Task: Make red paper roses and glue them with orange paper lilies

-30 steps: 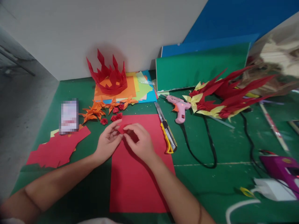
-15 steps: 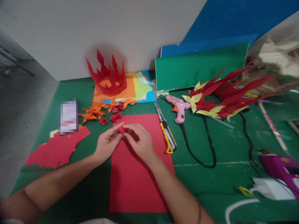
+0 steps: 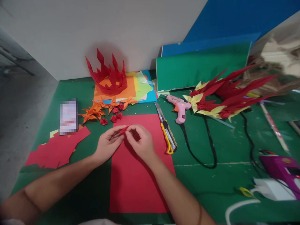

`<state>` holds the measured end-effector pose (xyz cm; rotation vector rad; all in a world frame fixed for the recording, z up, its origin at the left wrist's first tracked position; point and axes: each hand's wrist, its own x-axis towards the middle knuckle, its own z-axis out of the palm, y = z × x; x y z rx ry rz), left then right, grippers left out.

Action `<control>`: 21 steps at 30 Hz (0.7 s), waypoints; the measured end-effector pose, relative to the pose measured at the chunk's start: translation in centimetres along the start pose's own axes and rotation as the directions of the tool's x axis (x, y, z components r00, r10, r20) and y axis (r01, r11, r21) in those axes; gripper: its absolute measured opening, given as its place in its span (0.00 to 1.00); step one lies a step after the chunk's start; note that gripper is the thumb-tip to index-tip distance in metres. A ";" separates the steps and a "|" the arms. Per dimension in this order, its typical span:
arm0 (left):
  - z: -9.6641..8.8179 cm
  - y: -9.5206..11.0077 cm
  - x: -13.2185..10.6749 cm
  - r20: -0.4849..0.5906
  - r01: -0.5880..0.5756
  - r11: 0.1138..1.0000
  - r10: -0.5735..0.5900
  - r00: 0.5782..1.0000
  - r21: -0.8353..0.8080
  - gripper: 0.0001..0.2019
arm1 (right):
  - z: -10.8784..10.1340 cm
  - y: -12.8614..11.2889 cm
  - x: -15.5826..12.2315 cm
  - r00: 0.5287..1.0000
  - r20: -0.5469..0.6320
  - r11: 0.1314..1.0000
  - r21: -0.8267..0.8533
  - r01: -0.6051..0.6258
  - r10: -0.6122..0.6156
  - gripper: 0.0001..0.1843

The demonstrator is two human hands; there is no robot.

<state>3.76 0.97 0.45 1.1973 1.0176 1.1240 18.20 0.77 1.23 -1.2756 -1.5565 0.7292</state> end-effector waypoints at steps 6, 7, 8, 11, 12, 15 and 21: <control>0.1 0.4 -0.1 0.012 0.040 0.999 -0.040 0.999 -0.017 0.14 | 0.1 0.1 0.0 1.000 0.004 0.999 0.029 -0.028 0.028 0.03; 0.1 0.5 -0.1 0.008 0.041 0.999 -0.041 0.999 -0.015 0.13 | 0.1 0.1 0.0 1.000 0.005 0.999 0.026 -0.030 0.029 0.04; 0.1 0.5 0.0 0.002 0.041 0.999 -0.041 0.999 -0.012 0.12 | 0.1 0.1 0.0 0.999 0.006 0.999 0.025 -0.031 0.031 0.04; 0.1 0.6 0.0 -0.012 0.032 0.999 -0.032 0.999 -0.003 0.12 | 0.1 0.0 0.0 0.999 0.003 0.999 0.027 -0.035 0.035 0.04; 0.1 0.6 0.0 -0.017 0.031 1.000 -0.031 0.999 -0.001 0.11 | 0.1 -0.1 0.0 0.999 0.003 0.999 0.026 -0.039 0.039 0.04; 0.1 0.5 0.0 -0.022 0.040 0.999 -0.040 0.999 0.010 0.11 | 0.2 -0.2 0.0 0.998 0.002 0.998 0.013 -0.055 0.055 0.05; 0.0 0.5 -0.1 -0.025 0.068 0.998 -0.068 0.997 0.019 0.12 | 0.2 -0.3 -0.1 0.997 0.001 0.997 0.011 -0.080 0.080 0.05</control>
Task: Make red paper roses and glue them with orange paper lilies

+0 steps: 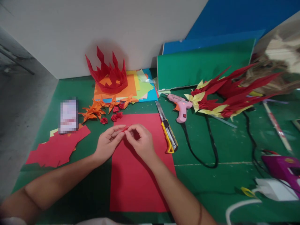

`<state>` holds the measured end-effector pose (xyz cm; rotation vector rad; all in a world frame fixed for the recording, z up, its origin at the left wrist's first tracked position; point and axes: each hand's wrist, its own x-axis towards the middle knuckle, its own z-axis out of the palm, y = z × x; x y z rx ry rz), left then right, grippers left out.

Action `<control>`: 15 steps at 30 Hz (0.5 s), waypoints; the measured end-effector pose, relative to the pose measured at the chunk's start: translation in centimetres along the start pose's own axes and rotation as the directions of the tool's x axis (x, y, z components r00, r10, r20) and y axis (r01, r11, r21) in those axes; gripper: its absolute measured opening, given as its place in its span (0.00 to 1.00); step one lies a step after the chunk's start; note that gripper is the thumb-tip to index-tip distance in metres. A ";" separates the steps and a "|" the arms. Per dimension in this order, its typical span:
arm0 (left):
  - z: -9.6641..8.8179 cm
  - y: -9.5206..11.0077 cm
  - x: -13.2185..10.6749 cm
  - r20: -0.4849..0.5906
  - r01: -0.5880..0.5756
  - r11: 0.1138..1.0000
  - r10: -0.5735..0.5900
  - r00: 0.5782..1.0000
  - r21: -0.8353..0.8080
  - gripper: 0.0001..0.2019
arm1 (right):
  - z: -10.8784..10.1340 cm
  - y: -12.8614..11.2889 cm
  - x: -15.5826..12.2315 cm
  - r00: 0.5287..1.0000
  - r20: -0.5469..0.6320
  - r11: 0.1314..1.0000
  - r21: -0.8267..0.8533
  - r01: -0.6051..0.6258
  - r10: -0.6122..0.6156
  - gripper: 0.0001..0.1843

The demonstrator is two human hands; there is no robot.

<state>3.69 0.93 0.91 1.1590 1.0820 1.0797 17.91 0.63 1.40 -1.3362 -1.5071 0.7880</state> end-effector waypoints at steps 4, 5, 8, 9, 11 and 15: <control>0.1 0.0 0.0 -0.009 -0.020 1.000 0.020 1.000 0.000 0.12 | 0.0 0.0 0.0 1.000 -0.004 1.000 -0.008 0.011 -0.011 0.06; 0.1 0.0 0.0 -0.012 -0.024 1.000 0.024 1.000 0.005 0.12 | 0.0 0.0 0.0 1.000 -0.005 1.000 -0.010 0.010 -0.010 0.06; 0.1 0.1 -0.1 -0.029 -0.044 0.998 0.045 0.999 0.035 0.12 | 0.1 0.1 -0.1 1.000 0.005 1.000 0.001 -0.013 0.013 0.07; 0.1 0.1 -0.1 -0.038 -0.050 0.998 0.052 0.998 0.044 0.11 | 0.1 0.2 -0.2 1.000 0.007 1.000 0.017 -0.026 0.026 0.07; 0.1 0.0 -0.1 -0.054 -0.048 0.998 0.051 0.997 0.050 0.11 | 0.2 0.5 -0.2 0.999 -0.022 0.998 0.046 -0.046 0.047 0.07; 0.0 0.0 -0.2 -0.060 0.004 1.000 -0.006 0.998 -0.031 0.12 | 0.3 0.9 -0.1 0.993 -0.113 0.998 0.051 -0.031 0.037 0.12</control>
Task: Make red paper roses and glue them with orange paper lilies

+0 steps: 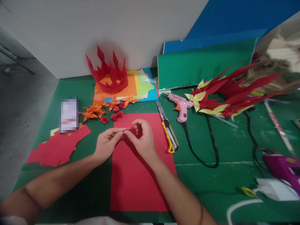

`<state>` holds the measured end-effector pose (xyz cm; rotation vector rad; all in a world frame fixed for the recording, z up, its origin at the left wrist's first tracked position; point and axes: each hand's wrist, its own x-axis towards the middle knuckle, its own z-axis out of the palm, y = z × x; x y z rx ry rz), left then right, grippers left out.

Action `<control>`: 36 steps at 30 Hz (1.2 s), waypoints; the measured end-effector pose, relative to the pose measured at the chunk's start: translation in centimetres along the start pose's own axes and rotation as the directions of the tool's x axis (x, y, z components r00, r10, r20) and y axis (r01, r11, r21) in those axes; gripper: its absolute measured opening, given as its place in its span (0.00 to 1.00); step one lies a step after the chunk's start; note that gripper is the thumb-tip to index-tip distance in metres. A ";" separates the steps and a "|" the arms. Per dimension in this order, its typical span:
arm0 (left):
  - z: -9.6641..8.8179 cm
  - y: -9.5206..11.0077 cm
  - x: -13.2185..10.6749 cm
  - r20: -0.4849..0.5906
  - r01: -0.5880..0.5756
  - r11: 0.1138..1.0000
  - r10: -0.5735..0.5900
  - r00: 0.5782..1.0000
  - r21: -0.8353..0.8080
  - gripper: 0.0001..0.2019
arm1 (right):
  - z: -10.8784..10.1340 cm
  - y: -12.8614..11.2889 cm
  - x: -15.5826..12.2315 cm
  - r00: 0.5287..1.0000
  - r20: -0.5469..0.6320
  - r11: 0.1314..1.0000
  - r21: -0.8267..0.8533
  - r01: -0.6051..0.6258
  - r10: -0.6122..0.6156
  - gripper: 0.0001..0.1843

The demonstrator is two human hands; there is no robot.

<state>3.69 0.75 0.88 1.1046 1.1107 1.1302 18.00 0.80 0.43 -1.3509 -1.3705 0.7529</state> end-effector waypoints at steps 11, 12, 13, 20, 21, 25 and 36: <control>-0.4 0.3 0.7 0.022 -0.045 0.999 0.044 0.999 0.024 0.07 | -0.5 -1.0 0.1 0.989 0.091 0.992 -0.037 0.120 -0.116 0.08; -0.4 0.3 0.7 0.019 -0.024 1.000 0.024 1.000 0.002 0.08 | -0.6 -1.0 0.2 0.986 0.104 0.990 -0.043 0.134 -0.129 0.08; -0.3 0.4 0.6 0.018 0.000 1.000 0.001 1.000 -0.030 0.09 | -0.6 -1.1 0.2 0.984 0.121 0.989 -0.040 0.140 -0.134 0.08; 0.3 0.9 0.5 0.053 0.197 0.966 -0.191 0.980 -0.165 0.18 | -0.9 -0.5 0.5 0.966 0.253 0.995 0.074 -0.073 0.052 0.10; 0.4 0.9 0.6 0.047 0.211 0.963 -0.206 0.977 -0.169 0.19 | -0.9 -0.4 0.5 0.962 0.261 0.988 0.106 -0.116 0.085 0.11; 0.5 0.9 0.9 -0.034 0.220 0.944 -0.235 0.971 -0.245 0.21 | -0.7 -0.2 0.4 0.966 0.234 0.955 0.245 -0.167 0.109 0.14; 0.6 0.2 0.6 0.048 0.230 0.951 -0.225 0.973 -0.206 0.21 | -0.4 0.1 0.3 0.997 0.070 0.957 0.288 -0.035 0.015 0.12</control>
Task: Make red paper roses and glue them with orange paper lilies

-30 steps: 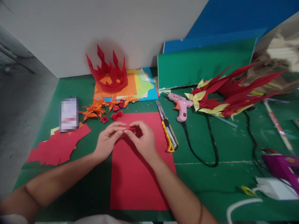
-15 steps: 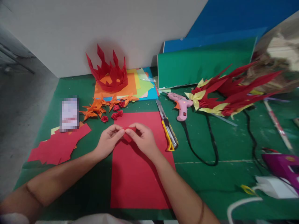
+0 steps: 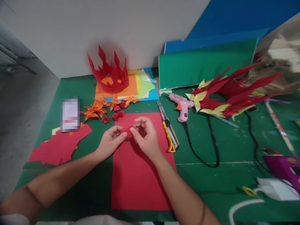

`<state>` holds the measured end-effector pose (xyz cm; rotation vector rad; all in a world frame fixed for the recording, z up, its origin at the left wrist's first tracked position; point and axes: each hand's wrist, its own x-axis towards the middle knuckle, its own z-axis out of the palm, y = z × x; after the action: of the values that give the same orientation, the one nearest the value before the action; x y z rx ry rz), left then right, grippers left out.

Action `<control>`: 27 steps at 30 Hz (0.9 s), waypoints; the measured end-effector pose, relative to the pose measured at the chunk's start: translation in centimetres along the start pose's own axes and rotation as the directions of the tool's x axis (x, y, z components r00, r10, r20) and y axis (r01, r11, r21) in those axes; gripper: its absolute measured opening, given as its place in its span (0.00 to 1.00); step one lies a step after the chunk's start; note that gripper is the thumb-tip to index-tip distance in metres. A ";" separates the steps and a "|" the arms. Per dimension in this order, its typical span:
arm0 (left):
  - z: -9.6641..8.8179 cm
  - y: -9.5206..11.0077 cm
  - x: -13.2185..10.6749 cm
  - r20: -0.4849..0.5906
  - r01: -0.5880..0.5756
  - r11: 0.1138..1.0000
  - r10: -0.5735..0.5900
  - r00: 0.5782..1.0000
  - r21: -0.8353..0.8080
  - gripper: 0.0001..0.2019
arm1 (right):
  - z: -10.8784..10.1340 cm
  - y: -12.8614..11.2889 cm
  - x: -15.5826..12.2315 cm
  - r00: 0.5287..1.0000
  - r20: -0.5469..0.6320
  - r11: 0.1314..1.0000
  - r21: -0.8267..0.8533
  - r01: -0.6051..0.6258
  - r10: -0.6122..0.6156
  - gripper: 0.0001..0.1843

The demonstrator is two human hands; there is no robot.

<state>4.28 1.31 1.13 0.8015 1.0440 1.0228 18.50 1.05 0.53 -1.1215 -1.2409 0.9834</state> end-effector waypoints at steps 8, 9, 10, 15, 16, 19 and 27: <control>0.0 0.3 -0.2 -0.023 0.051 0.998 -0.050 0.998 0.042 0.23 | 0.1 -0.4 -0.1 1.000 0.029 1.000 -0.030 0.001 0.000 0.07; 0.0 0.4 -0.1 -0.022 0.048 0.998 -0.047 0.999 0.049 0.23 | 0.1 -0.4 -0.1 0.999 0.047 0.999 -0.050 -0.010 0.012 0.05; -0.1 0.4 -0.1 -0.024 0.037 0.997 -0.036 0.999 0.061 0.23 | 0.0 -0.5 -0.1 0.997 0.067 0.997 -0.072 -0.021 0.026 0.04; -0.3 0.5 0.0 0.019 0.011 0.998 -0.012 1.000 0.067 0.22 | -0.2 -0.7 -0.2 0.996 0.081 0.987 -0.154 -0.034 0.047 0.03; -0.3 0.5 0.0 0.037 0.022 0.999 -0.024 0.999 0.049 0.22 | -0.2 -0.7 -0.2 0.996 0.077 0.987 -0.156 -0.037 0.049 0.03; -0.1 0.5 -0.1 0.049 0.046 0.998 -0.047 0.998 0.036 0.22 | -0.1 -0.7 -0.1 0.995 0.086 0.988 -0.148 -0.033 0.047 0.02; 0.0 1.0 0.0 -0.038 0.077 0.997 -0.077 0.996 0.010 0.24 | -0.1 -0.9 0.0 0.976 0.153 0.942 -0.276 0.191 -0.153 0.04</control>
<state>4.00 1.60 2.04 0.7485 1.1058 0.9702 18.61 0.87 1.41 -1.1629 -1.6000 0.7667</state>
